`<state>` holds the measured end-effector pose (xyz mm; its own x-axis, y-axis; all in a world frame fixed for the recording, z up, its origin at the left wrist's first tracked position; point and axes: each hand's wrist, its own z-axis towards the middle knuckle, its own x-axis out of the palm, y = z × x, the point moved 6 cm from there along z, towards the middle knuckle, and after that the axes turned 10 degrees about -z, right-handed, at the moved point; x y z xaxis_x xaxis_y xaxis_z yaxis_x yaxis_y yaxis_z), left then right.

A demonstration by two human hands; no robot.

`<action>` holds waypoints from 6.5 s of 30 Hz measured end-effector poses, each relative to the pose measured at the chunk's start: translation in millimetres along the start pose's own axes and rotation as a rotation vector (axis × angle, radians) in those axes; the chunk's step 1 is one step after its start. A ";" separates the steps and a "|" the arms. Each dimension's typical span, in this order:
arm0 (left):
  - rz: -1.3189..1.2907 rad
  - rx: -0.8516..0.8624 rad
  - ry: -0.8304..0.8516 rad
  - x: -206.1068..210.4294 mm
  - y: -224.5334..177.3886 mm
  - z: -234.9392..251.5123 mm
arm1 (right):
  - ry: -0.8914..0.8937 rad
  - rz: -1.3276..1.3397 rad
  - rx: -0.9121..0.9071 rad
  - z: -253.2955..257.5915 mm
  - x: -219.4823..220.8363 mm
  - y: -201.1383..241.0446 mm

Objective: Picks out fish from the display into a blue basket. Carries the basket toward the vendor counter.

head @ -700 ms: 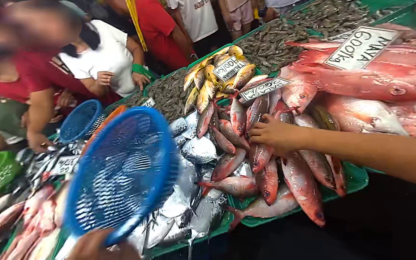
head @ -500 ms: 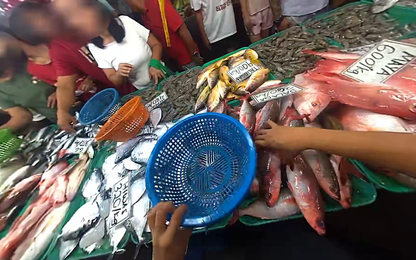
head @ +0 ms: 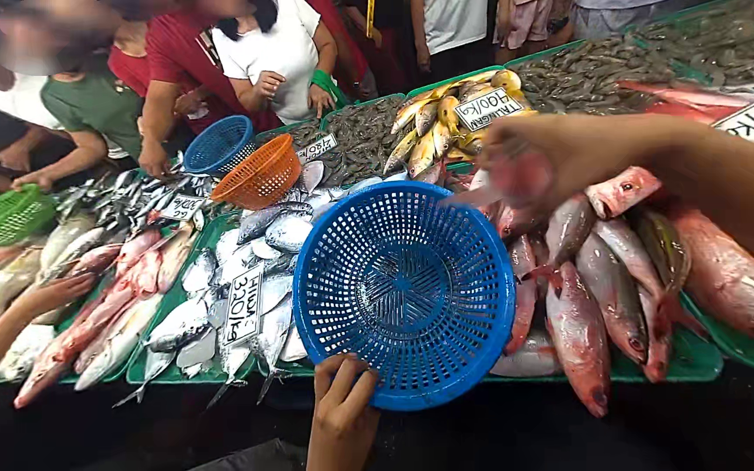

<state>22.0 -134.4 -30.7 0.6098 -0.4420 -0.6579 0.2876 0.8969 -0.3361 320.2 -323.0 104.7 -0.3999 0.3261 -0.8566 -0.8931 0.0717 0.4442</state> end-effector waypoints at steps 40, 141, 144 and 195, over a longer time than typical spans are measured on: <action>-0.047 -0.191 0.041 -0.7 -1.5 -24.0 | 0.130 -0.352 -0.333 87.0 15.1 29.3; -1.253 -1.287 -0.646 41.3 -1.6 -50.9 | 0.507 -0.463 0.373 39.7 102.6 -160.4; -1.245 -1.291 -0.667 40.9 -1.5 -49.3 | 0.497 -0.403 0.384 36.3 127.5 -174.2; -1.364 -1.444 -0.522 44.7 3.4 -49.3 | -0.279 0.192 -0.239 17.2 -55.4 39.0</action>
<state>13.8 -151.8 -94.4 0.7357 -0.3933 0.5515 0.1342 -0.7134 -0.6878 311.1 -322.1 174.0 -0.5218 0.5579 -0.6453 -0.8436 -0.2251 0.4875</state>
